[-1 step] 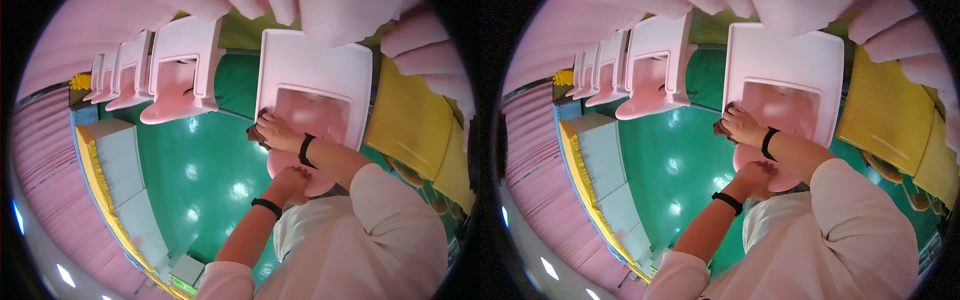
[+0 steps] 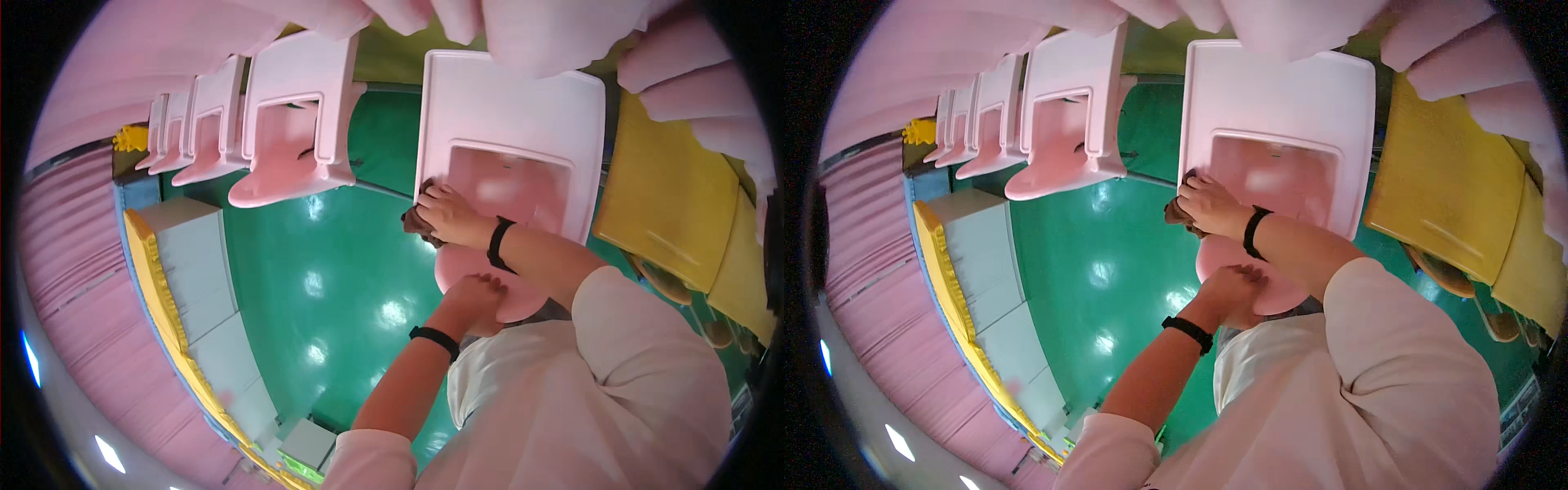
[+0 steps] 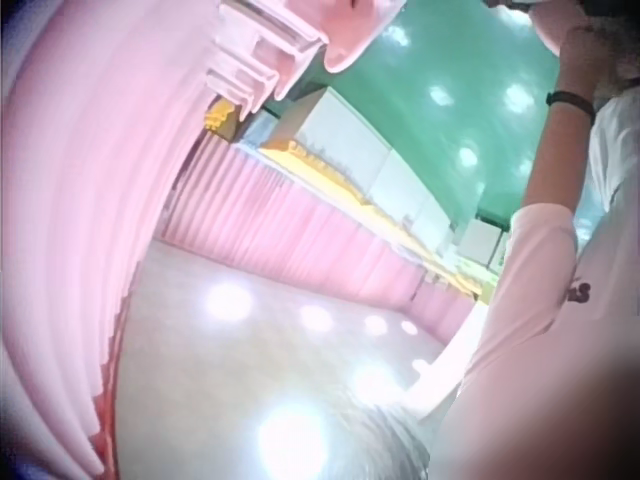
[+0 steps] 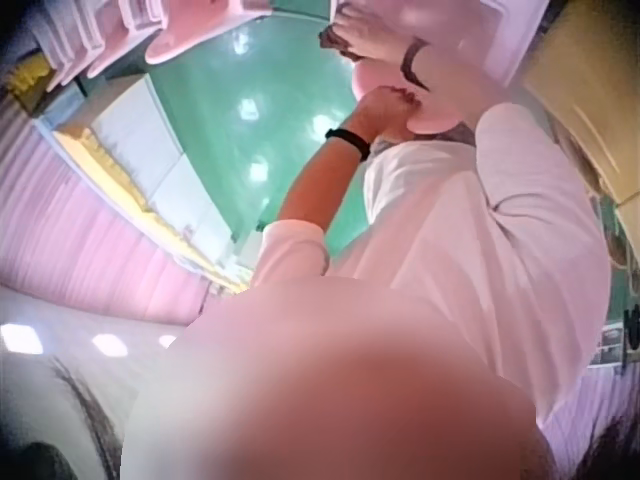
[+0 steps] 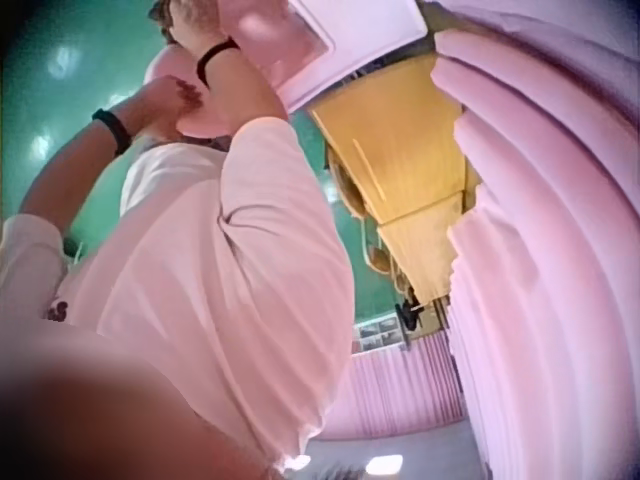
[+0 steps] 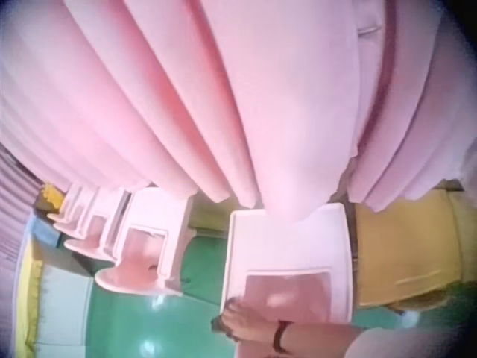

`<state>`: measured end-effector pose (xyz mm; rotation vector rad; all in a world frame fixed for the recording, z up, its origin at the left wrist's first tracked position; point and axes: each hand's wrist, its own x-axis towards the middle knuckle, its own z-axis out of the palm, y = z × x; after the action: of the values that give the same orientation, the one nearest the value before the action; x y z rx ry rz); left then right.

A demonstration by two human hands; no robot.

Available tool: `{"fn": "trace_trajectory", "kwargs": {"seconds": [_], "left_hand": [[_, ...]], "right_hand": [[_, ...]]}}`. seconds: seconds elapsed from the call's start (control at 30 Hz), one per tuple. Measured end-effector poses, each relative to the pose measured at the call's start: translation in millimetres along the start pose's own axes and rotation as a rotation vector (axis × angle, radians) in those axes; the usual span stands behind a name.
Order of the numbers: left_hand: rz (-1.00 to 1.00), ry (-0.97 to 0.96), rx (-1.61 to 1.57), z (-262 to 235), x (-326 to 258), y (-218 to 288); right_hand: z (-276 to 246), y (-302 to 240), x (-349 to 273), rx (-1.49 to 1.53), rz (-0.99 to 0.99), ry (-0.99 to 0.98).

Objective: Wiping down pink children's high chairs with a cloth.

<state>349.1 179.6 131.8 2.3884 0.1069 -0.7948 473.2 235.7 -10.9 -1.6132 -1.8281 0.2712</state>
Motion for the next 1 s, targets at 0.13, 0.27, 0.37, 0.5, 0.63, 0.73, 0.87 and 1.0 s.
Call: {"fn": "trace_trajectory", "kwargs": {"seconds": [0.13,0.27,0.37,0.5,0.63,0.73,0.87,1.0], "left_hand": [[-0.015,-0.085,0.005,-3.7,1.0,0.7],[0.033,0.034,0.037,5.2,2.0,-3.1],[0.04,0.048,0.029,3.1,1.0,-2.3],[0.047,0.06,0.015,1.8,-0.7,-1.9],[0.039,0.071,0.011,2.3,-2.9,-1.8],[0.023,0.037,0.02,-4.1,-3.0,0.3],[-0.003,-0.011,0.014,-6.2,-4.4,-1.1],[-0.002,0.008,0.006,-3.9,-4.7,-1.0]], "right_hand": [[-23.0,43.8,21.4,0.023,0.042,-0.081],[-51.6,101.9,37.9,-0.117,0.191,0.089],[-75.1,112.6,33.5,-0.095,0.254,0.061],[-106.6,121.2,-17.5,-0.131,0.256,0.008],[-156.3,125.6,-78.3,-0.169,0.311,0.007],[-193.1,131.8,-120.8,-0.238,0.378,-0.066],[-201.9,129.8,-124.1,-0.296,0.524,-0.22],[-163.6,130.3,-95.7,-0.303,0.426,-0.13]]}}
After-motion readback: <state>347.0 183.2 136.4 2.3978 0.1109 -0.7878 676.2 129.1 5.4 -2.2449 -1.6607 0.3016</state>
